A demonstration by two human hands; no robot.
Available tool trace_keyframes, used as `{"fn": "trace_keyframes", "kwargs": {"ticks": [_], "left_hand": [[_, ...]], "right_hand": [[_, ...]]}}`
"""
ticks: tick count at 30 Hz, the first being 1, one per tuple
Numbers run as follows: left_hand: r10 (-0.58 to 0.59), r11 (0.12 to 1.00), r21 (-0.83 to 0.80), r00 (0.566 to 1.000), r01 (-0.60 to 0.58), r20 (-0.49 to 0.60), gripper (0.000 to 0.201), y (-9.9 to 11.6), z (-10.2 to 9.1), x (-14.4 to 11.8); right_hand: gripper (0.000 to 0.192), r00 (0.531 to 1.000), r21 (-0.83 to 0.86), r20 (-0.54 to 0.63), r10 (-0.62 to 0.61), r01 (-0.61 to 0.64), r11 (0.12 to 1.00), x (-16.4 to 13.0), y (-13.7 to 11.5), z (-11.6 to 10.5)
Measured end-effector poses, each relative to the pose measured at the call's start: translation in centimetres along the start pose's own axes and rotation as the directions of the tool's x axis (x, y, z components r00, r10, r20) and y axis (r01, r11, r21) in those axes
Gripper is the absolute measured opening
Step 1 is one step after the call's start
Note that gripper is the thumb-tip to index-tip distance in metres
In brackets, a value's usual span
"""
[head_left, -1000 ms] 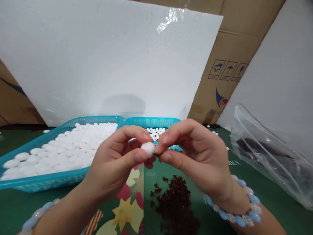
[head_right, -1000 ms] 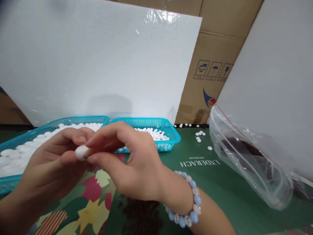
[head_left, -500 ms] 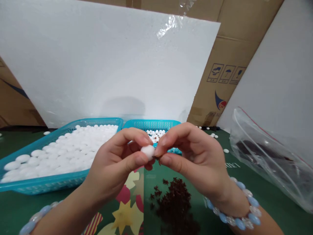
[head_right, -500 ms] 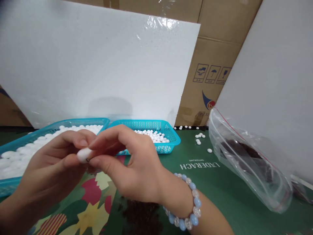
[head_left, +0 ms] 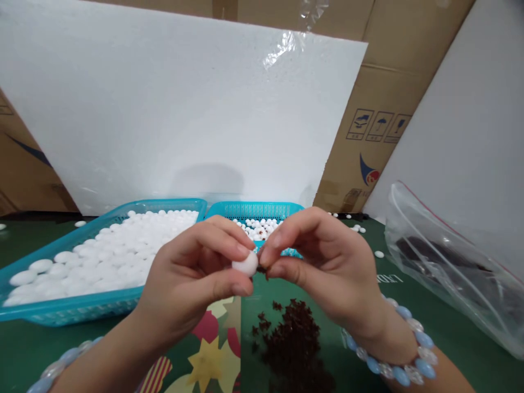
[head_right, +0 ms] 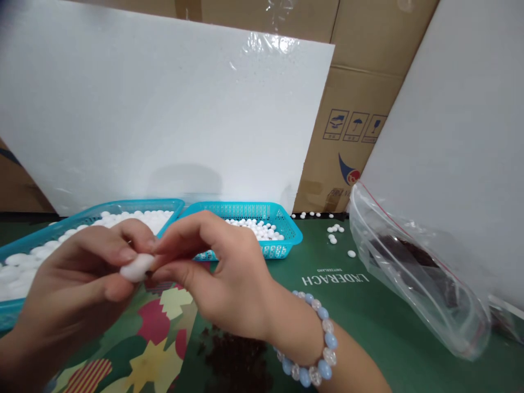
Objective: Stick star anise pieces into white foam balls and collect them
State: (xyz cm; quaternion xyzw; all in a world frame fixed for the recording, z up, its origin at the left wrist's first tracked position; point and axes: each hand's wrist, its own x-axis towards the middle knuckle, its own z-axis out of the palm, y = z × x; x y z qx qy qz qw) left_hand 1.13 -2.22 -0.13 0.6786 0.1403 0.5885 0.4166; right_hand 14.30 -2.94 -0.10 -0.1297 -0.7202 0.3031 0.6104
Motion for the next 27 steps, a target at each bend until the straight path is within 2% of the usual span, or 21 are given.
{"fn": "trace_keyframes", "kwargs": {"ticks": [8,13,20,23,27], "left_hand": [[0.127,0.990,0.052,0.992,-0.127,0.013,0.014,-0.6,-0.4,-0.1],[0.232,0.947,0.217,0.971,-0.238,0.055,0.016,-0.4,-0.5,-0.6],[0.309,0.855,0.378,0.934,-0.355,0.177,0.021,0.1,-0.8,-1.0],[0.300,0.846,0.395,0.932,-0.358,0.203,0.019,0.0,-1.0,-0.8],[0.296,0.878,0.353,0.946,-0.324,0.134,0.015,-0.6,-1.0,-0.5]], "right_hand": [[0.018,0.990,-0.065,-0.032,-0.138,0.136,0.989,-0.2,0.5,0.2],[0.016,0.978,-0.145,-0.015,-0.206,0.202,0.969,-0.4,0.6,0.3],[0.018,0.975,-0.236,-0.012,-0.223,0.214,0.948,-0.6,0.5,0.3],[0.020,0.975,-0.236,0.002,-0.223,0.217,0.947,-0.5,0.8,0.5],[0.019,0.968,-0.285,0.001,-0.253,0.243,0.927,-0.3,1.2,0.7]]}}
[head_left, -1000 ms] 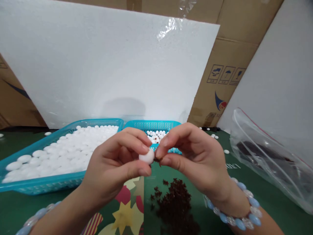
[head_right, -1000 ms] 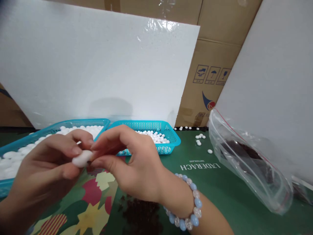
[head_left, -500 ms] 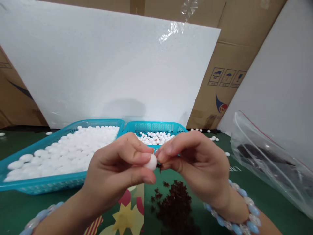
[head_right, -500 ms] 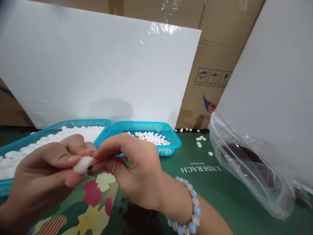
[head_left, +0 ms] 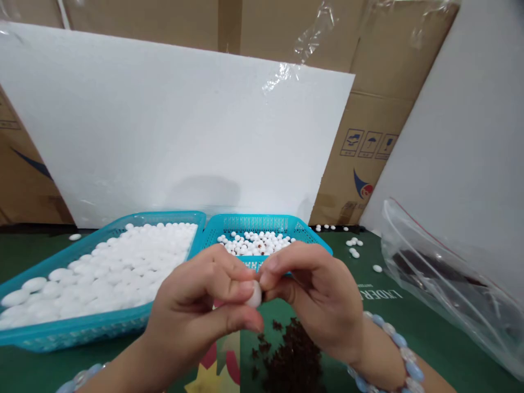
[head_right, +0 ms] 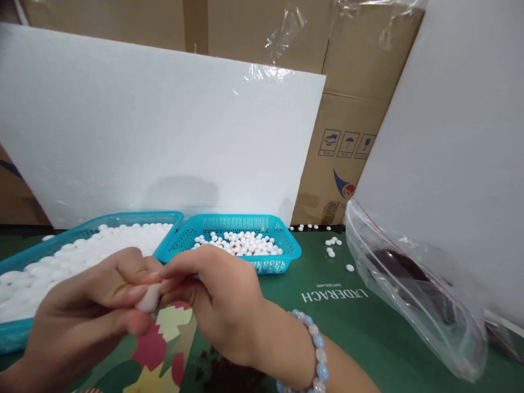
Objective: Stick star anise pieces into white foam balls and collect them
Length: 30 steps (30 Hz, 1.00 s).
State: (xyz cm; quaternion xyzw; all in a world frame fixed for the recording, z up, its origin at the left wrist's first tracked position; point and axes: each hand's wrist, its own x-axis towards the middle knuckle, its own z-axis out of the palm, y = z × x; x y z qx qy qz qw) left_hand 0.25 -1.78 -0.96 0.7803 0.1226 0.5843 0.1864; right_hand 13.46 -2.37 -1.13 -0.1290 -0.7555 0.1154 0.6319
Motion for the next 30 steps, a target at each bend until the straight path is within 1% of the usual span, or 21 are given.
{"fn": "trace_keyframes", "kwargs": {"ticks": [4,8,11,15,17,19,22,24,26,28,30], "left_hand": [[-0.016,1.000,-0.024,0.999,0.015,-0.029,0.013,-0.3,0.3,0.0],[-0.045,0.999,-0.028,0.999,0.044,-0.021,0.007,-0.1,0.2,0.0],[-0.078,0.997,-0.022,0.997,0.078,-0.005,0.005,0.1,0.1,0.0],[-0.112,0.994,-0.007,0.994,0.112,0.014,0.009,0.3,-0.1,0.3],[-0.113,0.994,0.010,0.993,0.113,0.017,0.009,0.4,-0.1,0.4],[-0.100,0.994,0.039,0.995,0.100,0.022,0.006,0.6,-0.2,0.5],[-0.077,0.995,0.065,0.997,0.076,0.018,0.003,0.8,-0.3,0.7],[-0.096,0.995,0.026,0.995,0.096,-0.002,0.011,1.0,-0.4,0.9],[-0.143,0.989,-0.045,0.990,0.143,-0.014,0.026,1.1,-0.4,0.9],[-0.166,0.981,-0.098,0.986,0.165,0.007,0.039,1.2,-0.4,0.9],[-0.160,0.980,-0.107,0.986,0.165,0.052,0.046,1.2,-0.5,0.8]], "right_hand": [[0.017,0.999,-0.049,0.002,-0.037,0.037,0.998,-0.1,0.2,0.2],[0.017,0.999,-0.056,0.009,-0.053,0.053,0.997,0.0,0.0,0.2],[0.017,0.998,-0.063,0.003,-0.063,0.063,0.996,0.2,-0.1,0.3],[0.021,0.994,-0.001,-0.033,-0.099,0.099,0.995,0.4,-0.3,0.8],[0.024,0.991,0.000,-0.045,-0.125,0.125,0.992,0.4,-0.3,1.0],[0.020,0.987,-0.050,-0.059,-0.147,0.144,0.988,0.4,-0.3,1.1],[0.016,0.978,-0.173,-0.061,-0.201,0.188,0.967,0.2,-0.3,0.9],[0.019,0.970,-0.241,-0.030,-0.240,0.226,0.944,0.2,-0.4,0.8],[0.022,0.958,-0.275,-0.008,-0.286,0.273,0.922,0.2,-0.4,0.7],[0.025,0.942,-0.296,0.002,-0.337,0.322,0.899,0.1,-0.3,0.7],[0.026,0.934,-0.324,0.009,-0.358,0.342,0.882,0.0,0.0,0.6]]}}
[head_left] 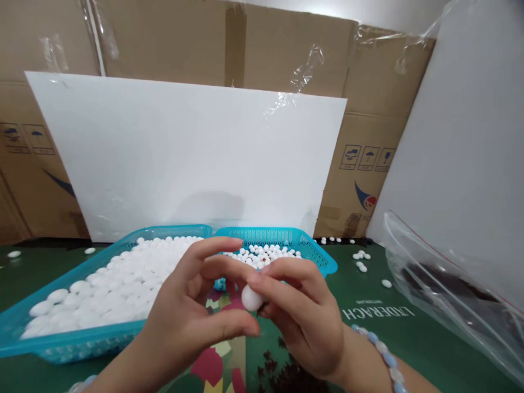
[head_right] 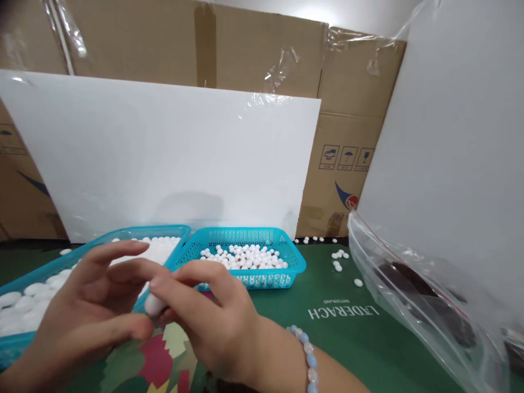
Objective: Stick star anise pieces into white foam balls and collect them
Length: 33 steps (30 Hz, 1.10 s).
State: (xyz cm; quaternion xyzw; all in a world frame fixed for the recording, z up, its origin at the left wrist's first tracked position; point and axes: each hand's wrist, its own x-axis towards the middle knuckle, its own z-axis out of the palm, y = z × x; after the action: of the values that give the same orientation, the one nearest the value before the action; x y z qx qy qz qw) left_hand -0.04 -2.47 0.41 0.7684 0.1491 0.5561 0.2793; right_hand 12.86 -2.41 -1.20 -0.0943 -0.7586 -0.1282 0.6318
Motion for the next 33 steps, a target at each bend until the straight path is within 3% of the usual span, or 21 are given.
{"fn": "trace_keyframes", "kwargs": {"ticks": [4,7,8,10,12,14,16,19,23,29,33], "left_hand": [[0.032,0.995,0.099,0.999,-0.033,0.016,0.049,0.1,-1.3,0.2],[0.052,0.920,0.392,0.993,-0.005,-0.109,0.042,-0.4,-3.8,0.8],[0.010,0.832,0.548,0.987,0.080,-0.158,0.036,-0.8,-4.9,1.0],[-0.140,0.552,0.790,0.963,0.267,-0.229,0.029,-2.0,-7.0,1.3],[-0.257,0.317,0.895,0.936,0.315,-0.239,0.027,-3.4,-8.6,1.1],[-0.316,0.180,0.922,0.908,0.342,-0.275,0.027,-4.7,-9.6,0.6],[-0.362,0.116,0.915,0.874,0.387,-0.324,0.026,-5.7,-10.1,-0.1],[-0.397,0.070,0.900,0.840,0.430,-0.370,0.022,-6.7,-10.9,-1.1],[-0.392,0.051,0.904,0.841,0.424,-0.373,0.018,-7.7,-12.1,-1.8],[-0.381,0.141,0.911,0.870,0.388,-0.312,0.013,-9.4,-13.3,-2.8],[-0.364,0.233,0.900,0.891,0.368,-0.271,0.012,-11.0,-15.0,-3.5]], "right_hand": [[0.024,1.000,-0.012,-0.012,-0.016,0.016,1.000,-0.3,0.6,-0.2],[0.024,1.000,0.062,-0.001,-0.012,0.012,0.998,-0.5,1.1,0.0],[0.025,1.000,0.095,-0.004,-0.007,0.008,0.995,-0.6,1.3,0.2],[0.030,0.999,0.156,-0.037,-0.007,0.013,0.988,-0.7,1.6,0.6],[0.035,0.997,0.199,-0.072,0.013,0.001,0.980,-0.9,1.7,0.9],[0.038,0.993,0.235,-0.094,0.069,-0.045,0.971,-1.0,1.8,1.1],[0.038,0.985,0.263,-0.107,0.134,-0.102,0.959,-1.1,1.8,1.1],[0.033,0.978,0.281,-0.118,0.170,-0.131,0.951,-1.1,1.6,0.9],[0.030,0.978,0.276,-0.133,0.160,-0.119,0.954,-1.0,1.3,0.7],[0.028,0.957,0.390,-0.141,0.254,-0.182,0.903,-1.2,1.4,1.0],[0.024,0.965,0.522,-0.057,0.257,-0.191,0.831,-1.2,1.7,1.1]]}}
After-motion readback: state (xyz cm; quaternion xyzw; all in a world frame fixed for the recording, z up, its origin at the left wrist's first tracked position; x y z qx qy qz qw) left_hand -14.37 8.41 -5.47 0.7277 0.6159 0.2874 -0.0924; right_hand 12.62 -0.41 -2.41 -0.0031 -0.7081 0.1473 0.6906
